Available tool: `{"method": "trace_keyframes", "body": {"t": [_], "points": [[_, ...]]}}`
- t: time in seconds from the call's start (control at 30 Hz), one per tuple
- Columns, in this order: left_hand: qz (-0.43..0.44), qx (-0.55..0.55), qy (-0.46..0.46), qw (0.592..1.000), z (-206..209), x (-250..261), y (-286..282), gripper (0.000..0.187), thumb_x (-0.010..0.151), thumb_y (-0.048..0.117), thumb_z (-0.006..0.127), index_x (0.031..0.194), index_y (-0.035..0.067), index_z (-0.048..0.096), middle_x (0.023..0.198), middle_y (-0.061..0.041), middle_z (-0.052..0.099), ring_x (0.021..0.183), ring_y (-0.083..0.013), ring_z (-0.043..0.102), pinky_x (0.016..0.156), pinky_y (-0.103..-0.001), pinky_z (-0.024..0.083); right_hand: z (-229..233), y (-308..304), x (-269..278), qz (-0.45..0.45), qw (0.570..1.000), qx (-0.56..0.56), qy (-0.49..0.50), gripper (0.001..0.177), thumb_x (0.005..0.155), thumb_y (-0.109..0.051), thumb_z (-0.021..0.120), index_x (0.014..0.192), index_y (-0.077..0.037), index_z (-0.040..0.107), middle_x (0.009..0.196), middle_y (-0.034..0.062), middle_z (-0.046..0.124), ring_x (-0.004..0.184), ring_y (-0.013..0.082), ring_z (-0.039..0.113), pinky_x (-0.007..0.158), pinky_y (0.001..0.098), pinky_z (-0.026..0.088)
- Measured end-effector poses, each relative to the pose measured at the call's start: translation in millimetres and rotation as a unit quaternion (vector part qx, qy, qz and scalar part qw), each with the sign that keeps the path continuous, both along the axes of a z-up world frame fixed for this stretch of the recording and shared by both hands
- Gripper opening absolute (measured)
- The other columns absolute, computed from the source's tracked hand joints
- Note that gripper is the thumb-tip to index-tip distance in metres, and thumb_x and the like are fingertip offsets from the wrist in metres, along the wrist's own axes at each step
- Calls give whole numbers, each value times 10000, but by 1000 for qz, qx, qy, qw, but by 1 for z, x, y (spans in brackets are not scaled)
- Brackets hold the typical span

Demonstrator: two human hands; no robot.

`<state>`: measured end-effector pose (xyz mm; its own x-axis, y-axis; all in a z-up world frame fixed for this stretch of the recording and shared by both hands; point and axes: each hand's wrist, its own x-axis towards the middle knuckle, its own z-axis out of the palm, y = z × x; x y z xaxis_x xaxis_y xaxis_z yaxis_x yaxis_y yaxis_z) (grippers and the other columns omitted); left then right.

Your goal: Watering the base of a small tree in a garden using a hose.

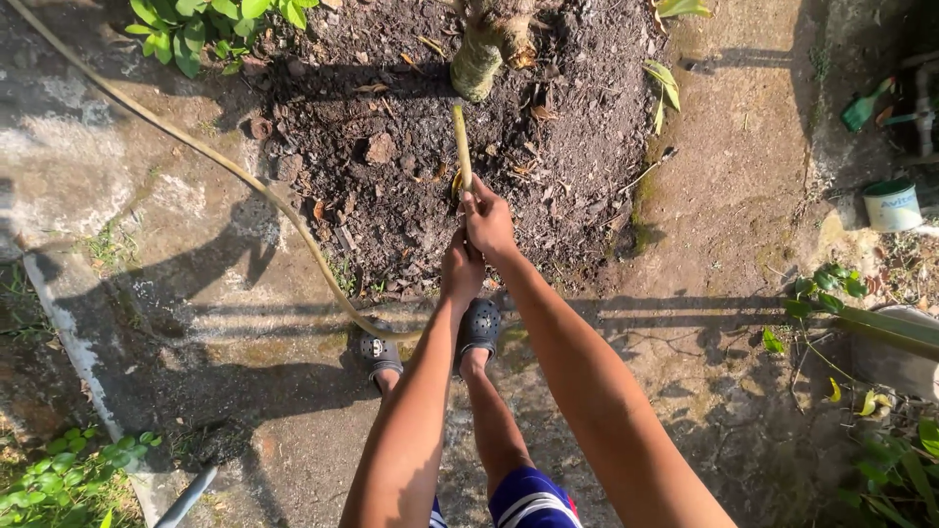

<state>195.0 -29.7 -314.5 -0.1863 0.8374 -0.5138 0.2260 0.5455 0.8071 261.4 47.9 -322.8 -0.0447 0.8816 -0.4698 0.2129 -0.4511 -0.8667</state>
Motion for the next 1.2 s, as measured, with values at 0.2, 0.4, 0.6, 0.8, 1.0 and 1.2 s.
{"method": "trace_keyframes", "body": {"t": [0.2, 0.4, 0.6, 0.8, 1.0, 1.2], "points": [[-9, 21, 15, 1000, 6, 0, 7, 316, 1052, 149, 462, 1323, 24, 565, 989, -163, 739, 741, -270, 707, 579, -420, 556, 19, 7, -3, 25, 996, -17, -88, 494, 1038, -229, 597, 1508, -97, 523, 795, 42, 700, 608, 75, 546, 533, 261, 457], [-53, 32, 39, 997, -30, 0, 4, 365, 1008, 129, 512, 1358, 40, 558, 945, -173, 754, 682, -264, 703, 533, -407, 540, -2, 11, 4, -6, 991, -24, -133, 474, 1036, -213, 536, 1494, -89, 515, 774, 48, 685, 582, 97, 577, 509, 299, 484], [35, 89, 9, 995, 17, -21, 13, 344, 1038, 171, 486, 1322, 6, 588, 876, -147, 734, 611, -204, 681, 509, -384, 513, 12, 24, -27, 36, 993, 25, -112, 466, 1044, -232, 570, 1476, -60, 560, 750, 56, 681, 615, 71, 578, 536, 278, 487], [31, 42, -112, 992, 24, -38, 7, 382, 1077, 377, 528, 1002, 23, 650, 612, -21, 601, 494, -104, 548, 454, -307, 422, 36, 53, -41, -4, 993, 7, -121, 486, 1051, -242, 545, 1514, -103, 502, 726, 35, 651, 551, 75, 556, 471, 286, 468], [4, 73, -69, 995, 13, -30, 0, 501, 1095, 474, 492, 908, 28, 624, 597, -8, 579, 499, -105, 544, 469, -308, 415, 37, 54, -26, 11, 995, -24, -98, 487, 1064, -224, 528, 1527, -84, 464, 750, 1, 659, 527, 53, 535, 444, 266, 448], [-19, 1, -33, 999, 4, -9, -31, 468, 1053, 482, 494, 961, 47, 641, 632, -65, 635, 532, -163, 611, 506, -362, 469, 1, 18, 8, 14, 999, -35, 10, 485, 1059, -192, 531, 1523, -57, 491, 762, -9, 621, 535, 51, 522, 441, 248, 454]]}}
